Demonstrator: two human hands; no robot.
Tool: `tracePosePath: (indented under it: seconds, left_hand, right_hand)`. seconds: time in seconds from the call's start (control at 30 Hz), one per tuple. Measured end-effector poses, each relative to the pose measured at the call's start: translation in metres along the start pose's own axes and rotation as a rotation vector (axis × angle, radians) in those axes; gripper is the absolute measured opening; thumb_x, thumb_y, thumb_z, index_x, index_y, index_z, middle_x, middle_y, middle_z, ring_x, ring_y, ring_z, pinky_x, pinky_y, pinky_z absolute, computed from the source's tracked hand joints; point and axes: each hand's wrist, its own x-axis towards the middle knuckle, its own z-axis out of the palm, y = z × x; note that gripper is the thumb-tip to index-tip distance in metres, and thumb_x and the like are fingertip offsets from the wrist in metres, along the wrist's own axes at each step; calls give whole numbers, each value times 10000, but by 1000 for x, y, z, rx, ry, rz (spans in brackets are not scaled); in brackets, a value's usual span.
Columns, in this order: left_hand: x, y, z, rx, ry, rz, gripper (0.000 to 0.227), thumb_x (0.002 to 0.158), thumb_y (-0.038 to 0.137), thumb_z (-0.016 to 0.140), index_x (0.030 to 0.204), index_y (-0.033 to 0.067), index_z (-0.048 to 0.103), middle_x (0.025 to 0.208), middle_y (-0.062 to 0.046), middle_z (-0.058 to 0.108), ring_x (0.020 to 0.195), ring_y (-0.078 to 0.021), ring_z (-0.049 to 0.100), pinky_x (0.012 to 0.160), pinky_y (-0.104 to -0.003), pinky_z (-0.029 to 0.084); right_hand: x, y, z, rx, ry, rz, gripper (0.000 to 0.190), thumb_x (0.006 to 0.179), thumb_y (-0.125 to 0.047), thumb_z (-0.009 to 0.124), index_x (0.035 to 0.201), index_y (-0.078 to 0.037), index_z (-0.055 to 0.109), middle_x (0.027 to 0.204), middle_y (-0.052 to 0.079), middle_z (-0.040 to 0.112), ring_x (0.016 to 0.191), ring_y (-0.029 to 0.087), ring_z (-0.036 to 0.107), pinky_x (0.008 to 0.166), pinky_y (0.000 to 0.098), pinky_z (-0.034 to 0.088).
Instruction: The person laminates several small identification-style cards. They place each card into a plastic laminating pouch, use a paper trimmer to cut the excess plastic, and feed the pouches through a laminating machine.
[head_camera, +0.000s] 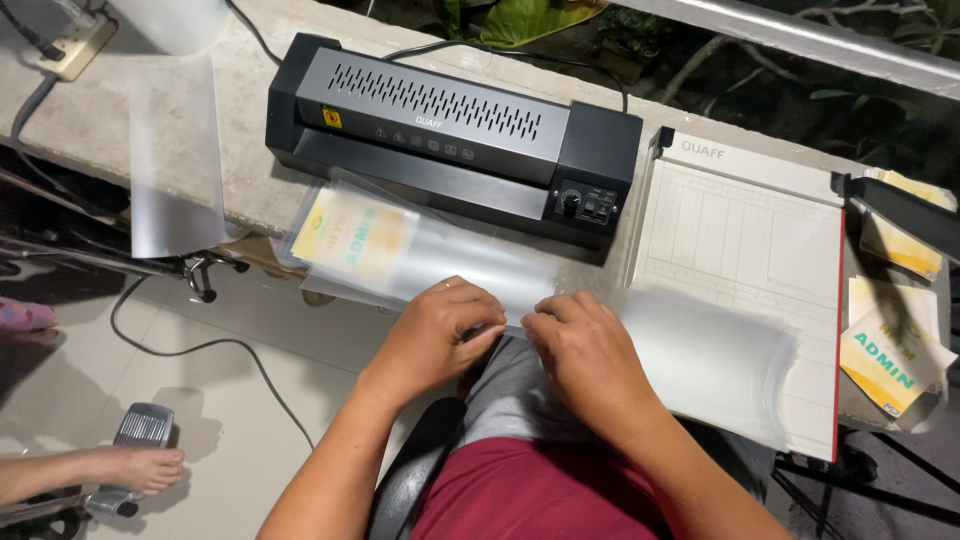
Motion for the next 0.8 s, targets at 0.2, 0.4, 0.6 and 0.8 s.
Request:
tracePosePath:
  seconds: [0.2,0.4,0.6,0.8]
  left_hand:
    - [-7,1,-5,-68,72,-8,124,926,258,719,994,168,772,960,-34,768,940,-287,716,831,-399,568]
    - [-7,-4,-4,20,104,-1,114,929,154,706,1020,123,768,939,-74,760,920,-331,713,808,-430,549]
    - [-6,-16,0,148,262,90,139,886,119,755,991,207,779,940,34,761,915,-241,714,845,-377,545]
    - [-2,-12,-37,332,378,161,131,876,80,772,980,159,775,920,1,744,888,-273,712,850,-424,546]
  right_hand:
    - [-2,7,4,-12,164,-15,112,961,-153,648,941,-180,754,942,16,704,931,219,689,724,313,564]
    - [5,-3,-15,230,250,43,96,920,-150,705,839,-193,731,793,-5,718,758,273,735,645,363,590]
    - [9,-5,-25,318,398,23,108,945,-146,694,938,-237,753,798,-35,738,786,249,744,665,333,597]
    - [2,1,-71,595,613,-28,55,947,-56,710,935,-34,760,979,168,775,875,296,771,775,369,608]
